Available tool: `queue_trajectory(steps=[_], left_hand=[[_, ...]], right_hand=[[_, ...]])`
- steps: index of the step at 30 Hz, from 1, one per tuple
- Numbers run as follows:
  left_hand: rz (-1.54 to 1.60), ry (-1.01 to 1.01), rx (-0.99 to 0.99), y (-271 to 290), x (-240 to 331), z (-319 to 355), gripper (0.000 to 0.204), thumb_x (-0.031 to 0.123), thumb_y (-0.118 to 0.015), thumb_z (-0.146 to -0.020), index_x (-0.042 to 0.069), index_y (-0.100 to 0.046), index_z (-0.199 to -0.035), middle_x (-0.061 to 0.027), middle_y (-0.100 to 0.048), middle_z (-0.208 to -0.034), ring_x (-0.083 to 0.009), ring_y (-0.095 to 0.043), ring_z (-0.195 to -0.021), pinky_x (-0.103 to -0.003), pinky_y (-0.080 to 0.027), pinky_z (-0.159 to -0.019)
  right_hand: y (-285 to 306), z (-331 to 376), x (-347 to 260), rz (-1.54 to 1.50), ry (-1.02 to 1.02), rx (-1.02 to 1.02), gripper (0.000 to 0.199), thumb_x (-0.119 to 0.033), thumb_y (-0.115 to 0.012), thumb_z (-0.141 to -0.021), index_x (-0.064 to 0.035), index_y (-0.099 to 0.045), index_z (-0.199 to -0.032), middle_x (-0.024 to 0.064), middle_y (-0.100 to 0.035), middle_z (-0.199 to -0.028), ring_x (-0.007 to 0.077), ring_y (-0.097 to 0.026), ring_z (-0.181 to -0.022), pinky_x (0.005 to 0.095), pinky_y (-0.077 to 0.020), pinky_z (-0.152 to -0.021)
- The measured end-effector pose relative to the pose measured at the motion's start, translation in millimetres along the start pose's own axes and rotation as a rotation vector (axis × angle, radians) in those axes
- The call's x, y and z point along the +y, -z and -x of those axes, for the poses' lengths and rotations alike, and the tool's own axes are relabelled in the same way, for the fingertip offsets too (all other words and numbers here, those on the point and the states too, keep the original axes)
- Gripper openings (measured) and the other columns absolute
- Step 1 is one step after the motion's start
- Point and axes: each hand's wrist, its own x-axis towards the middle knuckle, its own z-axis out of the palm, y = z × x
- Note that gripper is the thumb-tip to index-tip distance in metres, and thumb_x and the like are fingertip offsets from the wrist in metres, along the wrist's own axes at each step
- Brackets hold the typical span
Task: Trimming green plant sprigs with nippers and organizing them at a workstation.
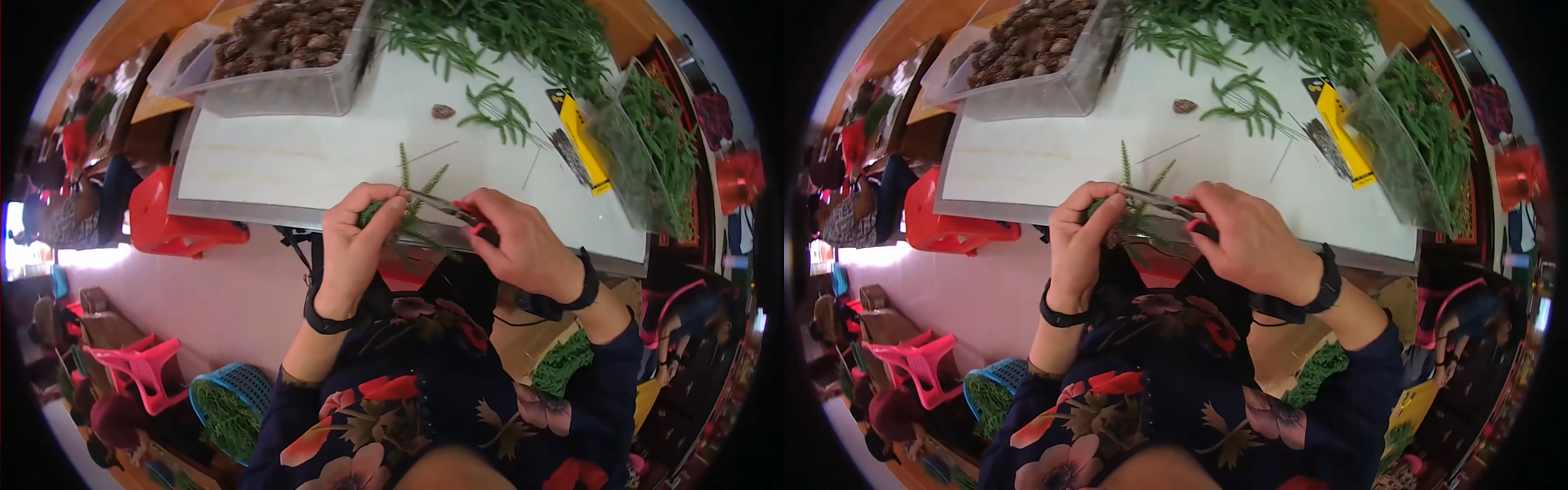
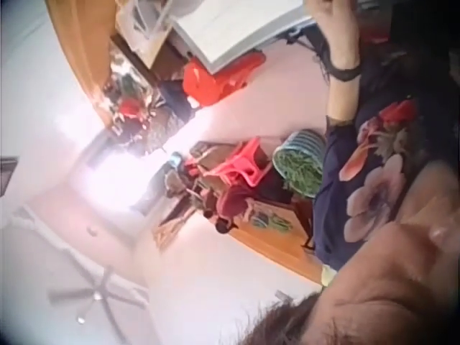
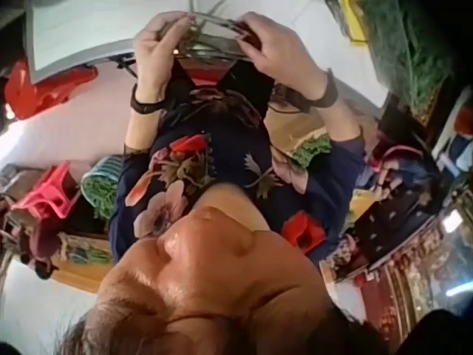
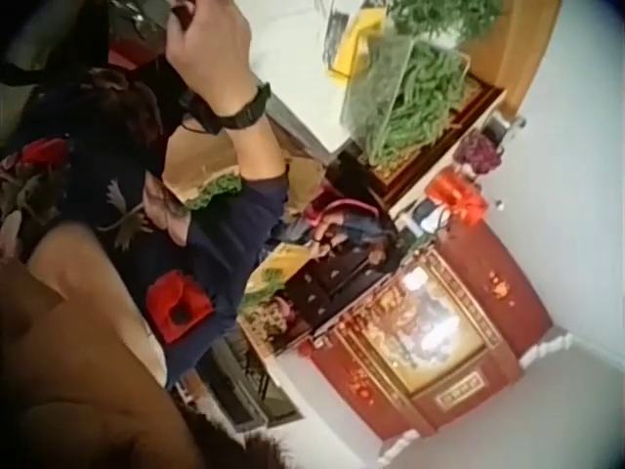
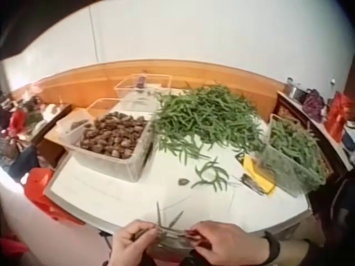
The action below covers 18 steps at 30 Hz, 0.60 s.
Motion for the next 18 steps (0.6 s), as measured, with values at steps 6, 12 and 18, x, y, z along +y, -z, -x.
queue_trajectory(steps=[6, 12, 18], left_hand=[[0.05, -0.004, 0.025, -5, 4, 8, 0.01, 0.005, -0.062, -0.09, -0.002, -0.066, -0.096, 0.0019, -0.064, -0.084, -0.0036, -0.054, -0.077, -0.019, -0.043, -0.071], [0.107, 0.03, -0.023, 0, 2, 10, 0.011, 0.005, -0.062, -0.09, -0.003, -0.066, -0.097, 0.0009, -0.065, -0.086, -0.0042, -0.055, -0.078, -0.019, -0.043, -0.072], [0.044, -0.044, -0.06, 3, 0, 7, 0.009, 0.004, -0.063, -0.089, -0.003, -0.066, -0.094, 0.0006, -0.065, -0.086, -0.0062, -0.056, -0.078, -0.021, -0.044, -0.072]], right_hand=[[-7, 0, 8, 0.097, 0.019, -0.001, 0.028, -0.004, -0.064, -0.081, 0.0002, -0.053, -0.107, 0.0178, -0.059, -0.093, 0.0348, -0.06, -0.08, 0.0388, -0.0494, -0.07], [-12, -6, 8, 0.065, 0.118, 0.046, 0.028, -0.004, -0.064, -0.08, 0.0001, -0.052, -0.105, 0.0166, -0.059, -0.092, 0.0353, -0.059, -0.079, 0.0403, -0.0484, -0.068], [-6, -5, 5, 0.124, 0.061, -0.036, 0.027, -0.006, -0.064, -0.08, -0.0005, -0.052, -0.103, 0.017, -0.059, -0.092, 0.038, -0.058, -0.08, 0.0426, -0.0473, -0.066]])
